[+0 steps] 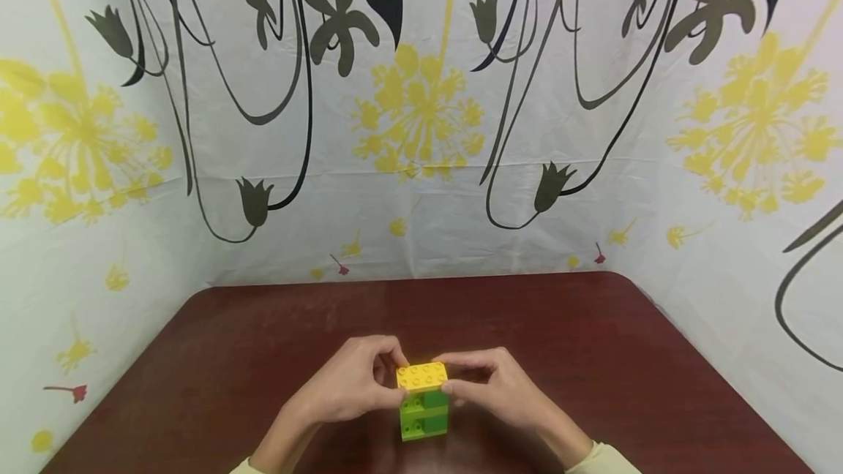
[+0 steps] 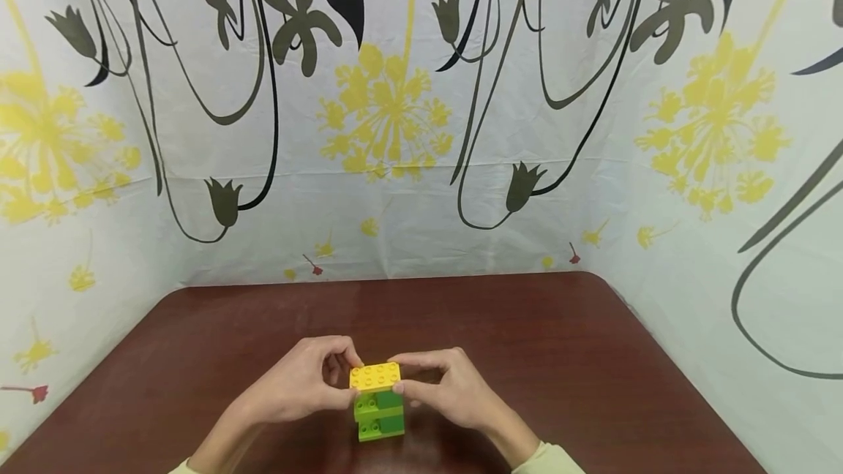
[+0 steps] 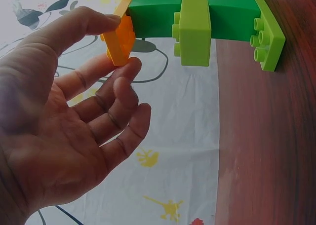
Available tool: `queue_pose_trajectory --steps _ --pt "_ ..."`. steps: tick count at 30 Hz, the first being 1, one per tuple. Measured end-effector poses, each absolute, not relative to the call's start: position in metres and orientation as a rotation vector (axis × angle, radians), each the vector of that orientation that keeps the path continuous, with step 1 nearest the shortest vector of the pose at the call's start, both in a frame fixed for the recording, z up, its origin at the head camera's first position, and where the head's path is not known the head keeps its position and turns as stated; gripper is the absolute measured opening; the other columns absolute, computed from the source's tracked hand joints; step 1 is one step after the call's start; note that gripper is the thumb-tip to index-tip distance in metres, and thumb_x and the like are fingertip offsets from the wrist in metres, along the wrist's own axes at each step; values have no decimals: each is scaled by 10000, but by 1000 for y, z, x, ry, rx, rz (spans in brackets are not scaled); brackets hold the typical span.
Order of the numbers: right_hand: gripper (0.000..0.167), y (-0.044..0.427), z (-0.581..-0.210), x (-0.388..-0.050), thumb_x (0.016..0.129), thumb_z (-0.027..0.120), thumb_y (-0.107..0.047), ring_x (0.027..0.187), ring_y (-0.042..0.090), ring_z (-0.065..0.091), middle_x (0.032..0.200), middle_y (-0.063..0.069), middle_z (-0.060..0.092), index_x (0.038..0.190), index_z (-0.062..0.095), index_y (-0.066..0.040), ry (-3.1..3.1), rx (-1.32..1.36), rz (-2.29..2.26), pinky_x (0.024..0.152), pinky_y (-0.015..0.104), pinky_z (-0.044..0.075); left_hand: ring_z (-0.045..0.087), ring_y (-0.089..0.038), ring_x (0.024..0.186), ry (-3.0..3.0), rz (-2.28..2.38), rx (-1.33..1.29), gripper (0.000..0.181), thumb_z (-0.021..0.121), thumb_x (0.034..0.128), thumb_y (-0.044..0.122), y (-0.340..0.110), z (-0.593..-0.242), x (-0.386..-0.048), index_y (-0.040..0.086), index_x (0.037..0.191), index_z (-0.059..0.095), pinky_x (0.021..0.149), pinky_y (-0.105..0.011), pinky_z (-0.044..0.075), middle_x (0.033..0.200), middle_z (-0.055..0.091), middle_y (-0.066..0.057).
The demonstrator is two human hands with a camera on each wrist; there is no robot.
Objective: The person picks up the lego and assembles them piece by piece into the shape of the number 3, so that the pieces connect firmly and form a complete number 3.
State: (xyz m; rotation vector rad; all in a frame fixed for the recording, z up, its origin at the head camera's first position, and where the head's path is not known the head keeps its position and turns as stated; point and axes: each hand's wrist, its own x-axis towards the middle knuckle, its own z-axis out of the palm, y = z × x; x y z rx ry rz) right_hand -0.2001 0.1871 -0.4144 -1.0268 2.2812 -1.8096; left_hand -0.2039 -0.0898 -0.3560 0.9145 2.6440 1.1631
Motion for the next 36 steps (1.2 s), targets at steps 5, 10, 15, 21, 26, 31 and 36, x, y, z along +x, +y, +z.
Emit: queue_pose_trajectory --steps 5,10,15,21,26,31,36 --pt "345 187 -415 -200 1001 723 -92 873 135 771 1148 203 783 1330 706 10 2304 -1030 -1803 680 486 644 617 -97 739 2597 1200 901 206 836 814 184 -91 -357 -204 216 955 690 674 -260 531 822 667 60" --pt "349 186 -415 -200 1001 725 -91 880 123 773 1154 209 781 1326 700 31 2291 -1082 -1799 670 476 644 621 -91 738 2567 1217 902 211 837 823 189 -92 -358 -204 208 967 684 674 -256 532 820 672 65" --pt "326 186 -415 -201 1003 716 -69 883 112 775 1146 214 780 1318 708 11 2263 -1132 -1815 664 471 645 651 -94 772 2538 1239 911 206 840 852 223 -94 -361 -205 214 987 684 705 -255 548 862 695 71" --pt "330 187 -413 -201 995 724 -68 891 108 772 1121 209 786 1317 710 7 2267 -1091 -1809 675 489 643 657 -105 844 2506 1229 884 322 881 851 304 -101 -372 -209 211 1106 709 745 -258 535 944 702 47" --pt "343 187 -414 -201 989 731 -71 901 120 771 1113 211 786 1320 705 15 2287 -1047 -1799 683 490 643 641 -66 781 2460 1185 876 295 897 839 286 -102 -392 -211 184 1026 693 688 -250 525 877 704 58" --pt "410 188 -415 -203 971 757 -77 947 149 770 1167 221 772 1365 679 8 2248 -998 -1786 744 437 654 665 -65 730 2452 1208 885 246 882 858 273 -99 -400 -211 178 926 666 659 -246 541 808 703 88" --pt "512 190 -417 -206 896 844 -98 1027 168 776 1207 190 770 1376 681 -19 2223 -899 -1694 856 305 632 677 -74 718 2459 1212 876 242 888 856 267 -98 -400 -210 169 906 672 647 -244 543 802 713 90"
